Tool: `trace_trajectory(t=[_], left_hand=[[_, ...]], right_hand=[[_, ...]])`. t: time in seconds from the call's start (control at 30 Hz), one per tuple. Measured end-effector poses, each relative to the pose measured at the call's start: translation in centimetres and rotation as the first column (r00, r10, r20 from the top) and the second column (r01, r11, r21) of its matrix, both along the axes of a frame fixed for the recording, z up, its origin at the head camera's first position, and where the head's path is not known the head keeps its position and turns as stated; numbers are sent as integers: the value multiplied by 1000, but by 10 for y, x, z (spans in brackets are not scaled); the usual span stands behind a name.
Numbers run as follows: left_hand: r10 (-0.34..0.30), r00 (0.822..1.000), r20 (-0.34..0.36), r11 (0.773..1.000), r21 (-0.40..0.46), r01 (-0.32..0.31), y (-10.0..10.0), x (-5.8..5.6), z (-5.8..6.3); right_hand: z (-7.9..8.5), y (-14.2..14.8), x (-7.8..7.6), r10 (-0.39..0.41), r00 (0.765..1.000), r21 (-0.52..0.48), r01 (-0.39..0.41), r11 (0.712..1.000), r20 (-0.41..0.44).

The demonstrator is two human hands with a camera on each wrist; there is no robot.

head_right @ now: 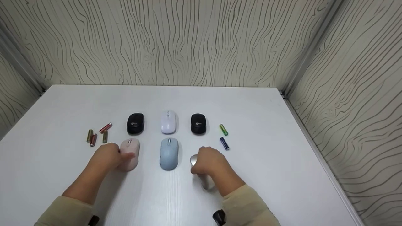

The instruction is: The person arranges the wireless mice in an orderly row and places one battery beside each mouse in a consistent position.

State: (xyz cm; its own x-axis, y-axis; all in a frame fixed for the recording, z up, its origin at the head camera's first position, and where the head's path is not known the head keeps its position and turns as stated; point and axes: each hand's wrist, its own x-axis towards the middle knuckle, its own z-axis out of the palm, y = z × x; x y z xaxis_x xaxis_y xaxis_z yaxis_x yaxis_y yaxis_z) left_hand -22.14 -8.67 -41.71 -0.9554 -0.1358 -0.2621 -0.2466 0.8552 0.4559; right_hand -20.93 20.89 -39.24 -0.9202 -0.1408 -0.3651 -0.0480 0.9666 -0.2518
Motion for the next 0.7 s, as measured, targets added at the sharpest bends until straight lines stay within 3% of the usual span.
trace_trajectory(t=[0.43,0.7], left_hand=[[-6,1000,-21,1000,-5,6,-1,2,-1],[-8,1000,-14,1000,-13,8,1,0,-1]], right_hand=[[-7,-11,-41,-155,983,-19,154,988,-94],[-13,-16,-53,-238,970,2,238,971,-57]])
